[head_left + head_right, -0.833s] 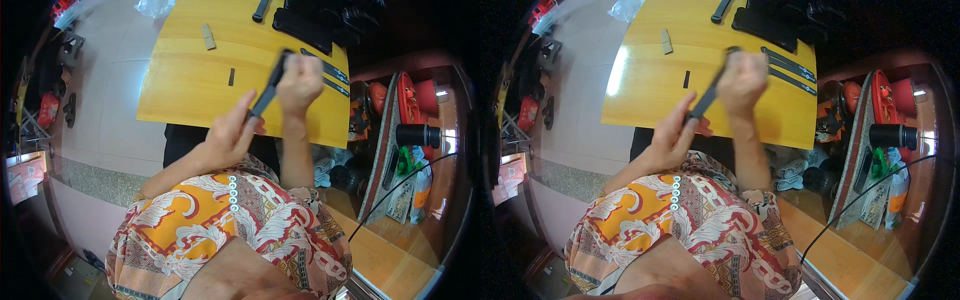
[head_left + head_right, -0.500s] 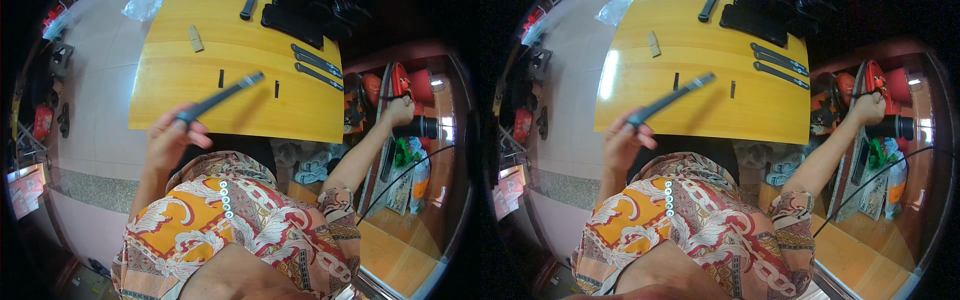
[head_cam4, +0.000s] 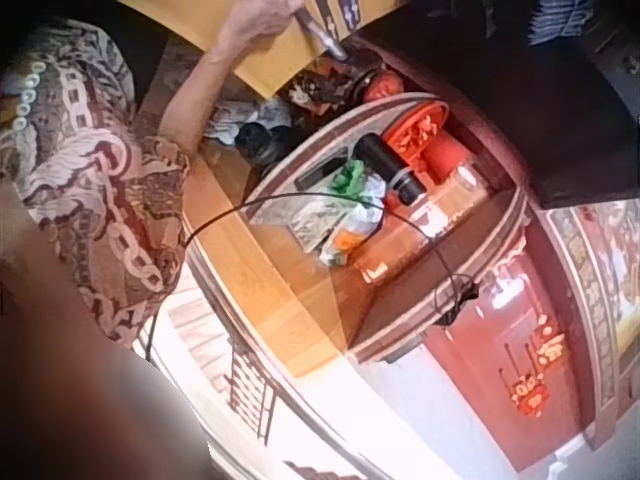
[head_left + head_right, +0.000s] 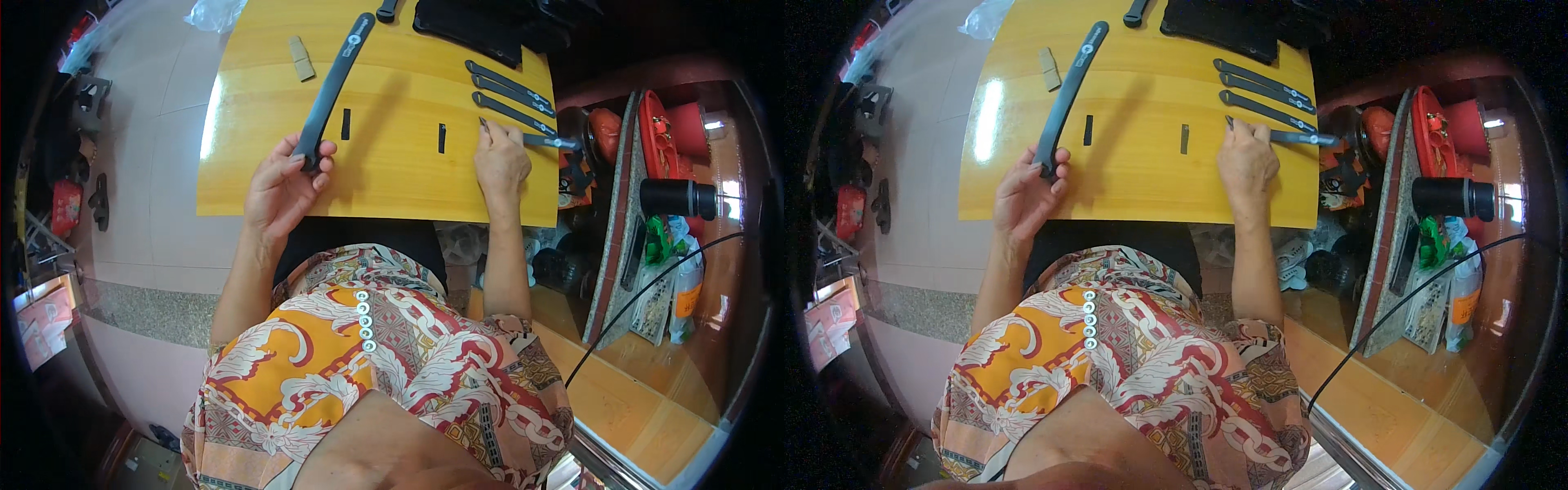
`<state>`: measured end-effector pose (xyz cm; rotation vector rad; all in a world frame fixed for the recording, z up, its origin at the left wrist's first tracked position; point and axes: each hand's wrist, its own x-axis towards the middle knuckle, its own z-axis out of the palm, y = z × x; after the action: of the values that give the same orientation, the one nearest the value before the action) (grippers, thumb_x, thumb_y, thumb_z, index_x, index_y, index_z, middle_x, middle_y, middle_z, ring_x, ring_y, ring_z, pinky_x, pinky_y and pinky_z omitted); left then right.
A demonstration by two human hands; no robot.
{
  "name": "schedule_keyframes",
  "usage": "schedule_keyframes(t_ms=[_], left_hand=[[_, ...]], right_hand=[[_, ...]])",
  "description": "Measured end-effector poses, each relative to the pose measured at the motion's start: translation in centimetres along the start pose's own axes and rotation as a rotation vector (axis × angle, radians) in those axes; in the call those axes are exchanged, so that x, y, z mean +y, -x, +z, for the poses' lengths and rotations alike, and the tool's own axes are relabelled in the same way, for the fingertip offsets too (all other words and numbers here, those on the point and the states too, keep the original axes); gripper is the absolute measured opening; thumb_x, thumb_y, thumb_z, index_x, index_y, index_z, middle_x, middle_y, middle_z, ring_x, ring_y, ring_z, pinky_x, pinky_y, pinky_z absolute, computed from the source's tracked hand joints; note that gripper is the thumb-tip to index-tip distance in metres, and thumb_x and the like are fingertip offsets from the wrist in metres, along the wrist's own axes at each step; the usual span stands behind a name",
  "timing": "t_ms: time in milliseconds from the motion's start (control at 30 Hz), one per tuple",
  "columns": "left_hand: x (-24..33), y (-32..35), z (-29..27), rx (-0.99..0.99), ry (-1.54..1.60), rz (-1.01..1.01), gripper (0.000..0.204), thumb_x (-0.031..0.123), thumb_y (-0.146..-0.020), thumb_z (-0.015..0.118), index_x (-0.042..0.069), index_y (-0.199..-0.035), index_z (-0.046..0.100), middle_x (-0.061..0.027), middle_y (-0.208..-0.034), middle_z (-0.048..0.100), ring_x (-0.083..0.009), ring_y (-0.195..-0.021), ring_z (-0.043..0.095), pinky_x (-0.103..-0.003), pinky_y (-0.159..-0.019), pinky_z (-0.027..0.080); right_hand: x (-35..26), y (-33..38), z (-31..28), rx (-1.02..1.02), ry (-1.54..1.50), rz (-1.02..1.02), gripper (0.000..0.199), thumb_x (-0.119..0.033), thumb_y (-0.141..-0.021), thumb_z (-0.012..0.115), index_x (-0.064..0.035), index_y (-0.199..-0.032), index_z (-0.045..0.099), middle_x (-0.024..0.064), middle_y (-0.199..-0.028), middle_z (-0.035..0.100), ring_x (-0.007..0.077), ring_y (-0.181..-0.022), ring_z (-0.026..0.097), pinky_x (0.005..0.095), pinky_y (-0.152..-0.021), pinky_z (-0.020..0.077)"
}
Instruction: Manually assemble strap components by inserting small pins and fasteners into the material.
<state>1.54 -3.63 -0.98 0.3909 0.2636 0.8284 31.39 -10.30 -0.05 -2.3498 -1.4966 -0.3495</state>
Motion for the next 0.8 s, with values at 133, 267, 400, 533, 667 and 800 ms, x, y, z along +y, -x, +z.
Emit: schedule_keyframes(t_ms=[133,267,400,533,667,800], left_hand=[[-0.4,-0.7,-0.2,0.013,0.042,-0.013,0.031,0.006,-0.081,0.053,0.000,-0.111,0.045,-0.0171,-0.104,0.052,-0.0218,-0.089,0.054,-0.030,-0.067,0.044],[-0.8,-1.2,-0.9,0.000,0.056,-0.045,0.031,0.005,-0.080,0.054,-0.001,-0.109,0.046,-0.0156,-0.101,0.053,-0.0214,-0.087,0.054,-0.030,-0.065,0.043],[-0.2,-1.2,0.2,-0.012,-0.053,-0.025,0.038,0.007,-0.075,0.058,-0.002,-0.110,0.047,-0.0122,-0.095,0.056,-0.0181,-0.079,0.055,-0.027,-0.067,0.044],[-0.5,-1.8,-0.6,-0.046,-0.038,-0.079,0.047,0.007,-0.072,0.057,-0.004,-0.116,0.045,-0.0098,-0.094,0.056,-0.0150,-0.078,0.055,-0.025,-0.068,0.044],[-0.7,-2.1,-0.5,-0.108,0.167,-0.156,0.035,0.010,-0.074,0.054,-0.001,-0.106,0.047,-0.0085,-0.085,0.053,-0.0182,-0.072,0.052,-0.026,-0.061,0.041],[-1.2,-1.6,-0.7,-0.031,0.134,-0.106,0.025,0.014,-0.079,0.051,0.004,-0.101,0.046,-0.0081,-0.079,0.051,-0.0190,-0.065,0.051,-0.027,-0.057,0.039]], right_hand=[[-0.9,-0.8,0.4,-0.032,-0.021,0.009,0.020,-0.024,-0.083,0.055,-0.0101,-0.095,0.065,0.0108,-0.089,0.057,0.0295,-0.075,0.059,0.0386,-0.065,0.0471],[-0.7,-1.0,0.2,-0.027,-0.075,0.030,0.023,-0.023,-0.083,0.056,-0.0082,-0.098,0.065,0.0108,-0.097,0.059,0.0287,-0.083,0.059,0.0364,-0.071,0.0468],[-0.6,-0.8,0.5,-0.013,-0.104,-0.042,0.026,-0.022,-0.083,0.056,-0.0057,-0.101,0.063,0.0133,-0.094,0.056,0.0303,-0.077,0.059,0.0382,-0.066,0.0477],[-3.1,0.0,-1.2,0.063,-0.158,-0.059,0.028,-0.019,-0.085,0.054,0.0024,-0.102,0.059,0.0180,-0.092,0.058,0.0315,-0.080,0.059,0.0380,-0.068,0.0475],[-6.3,2.3,-1.6,-0.014,-0.574,-0.121,0.022,-0.011,-0.087,0.048,0.0036,-0.101,0.058,0.0203,-0.086,0.059,0.0317,-0.079,0.059,0.0360,-0.066,0.0470],[-11.1,4.5,-2.5,-0.253,-0.855,-0.074,0.016,-0.007,-0.086,0.049,0.0044,-0.094,0.056,0.0193,-0.084,0.059,0.0312,-0.074,0.059,0.0364,-0.063,0.0463]])
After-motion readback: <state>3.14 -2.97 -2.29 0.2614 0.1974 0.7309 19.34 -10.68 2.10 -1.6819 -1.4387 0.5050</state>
